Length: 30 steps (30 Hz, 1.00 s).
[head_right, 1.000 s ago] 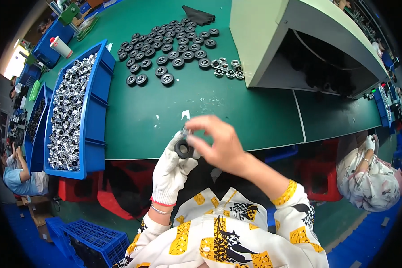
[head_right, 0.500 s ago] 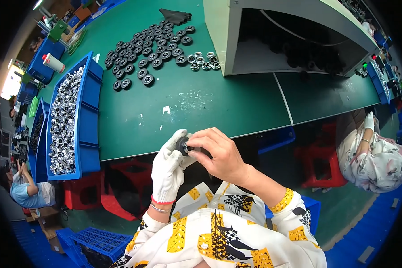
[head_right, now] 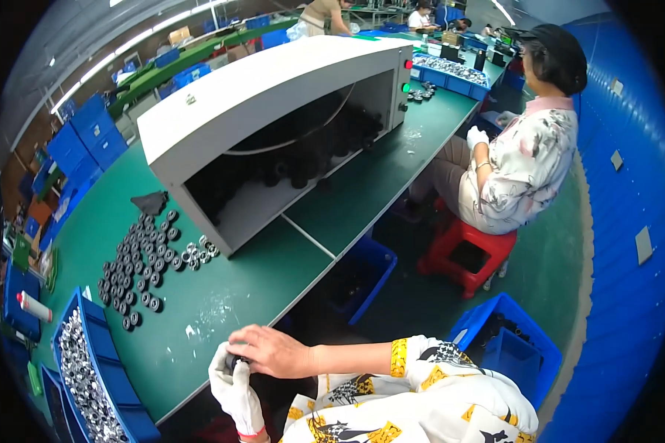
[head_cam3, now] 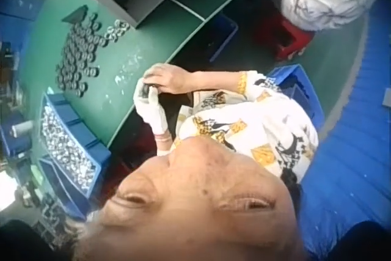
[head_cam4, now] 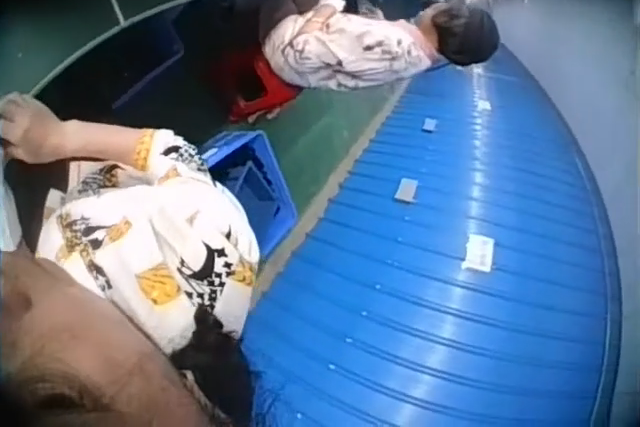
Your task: The person is assembling small metal bearings into circular rubber components at a factory workbench.
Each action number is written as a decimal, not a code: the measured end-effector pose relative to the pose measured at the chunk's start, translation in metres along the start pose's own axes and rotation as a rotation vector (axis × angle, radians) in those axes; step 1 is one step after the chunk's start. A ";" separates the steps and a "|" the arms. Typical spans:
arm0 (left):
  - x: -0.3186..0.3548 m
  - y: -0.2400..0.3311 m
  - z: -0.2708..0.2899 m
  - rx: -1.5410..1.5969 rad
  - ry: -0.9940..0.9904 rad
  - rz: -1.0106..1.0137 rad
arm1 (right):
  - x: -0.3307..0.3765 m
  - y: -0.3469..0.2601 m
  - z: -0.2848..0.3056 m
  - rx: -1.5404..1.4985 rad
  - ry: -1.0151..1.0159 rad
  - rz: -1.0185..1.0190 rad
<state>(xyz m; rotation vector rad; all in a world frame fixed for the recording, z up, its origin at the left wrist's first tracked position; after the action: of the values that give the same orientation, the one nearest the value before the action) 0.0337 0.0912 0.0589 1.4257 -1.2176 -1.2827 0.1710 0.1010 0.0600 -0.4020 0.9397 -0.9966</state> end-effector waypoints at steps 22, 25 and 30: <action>-0.008 -0.009 -0.034 -0.374 -0.473 -0.064 | 0.019 0.025 0.042 0.117 -0.093 -0.089; -0.014 -0.007 -0.040 -0.398 -0.441 -0.001 | 0.020 0.023 0.046 0.189 -0.131 -0.064; -0.014 -0.005 -0.057 0.008 -0.287 -0.002 | 0.019 0.028 0.058 -0.172 -0.022 -0.268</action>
<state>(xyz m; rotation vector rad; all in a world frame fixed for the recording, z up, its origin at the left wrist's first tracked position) 0.0903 0.1046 0.0637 1.2786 -1.4099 -1.5229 0.2374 0.0929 0.0646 -0.6955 0.9712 -1.1544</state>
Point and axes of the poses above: each hand's wrist, its own x-axis away from the middle knuckle, its own z-axis out of the back of the hand, y = z × x, the point moved 3 cm from there along -x, towards the middle knuckle, and after that the axes turned 9 degrees about -z, right-handed, at the moved point
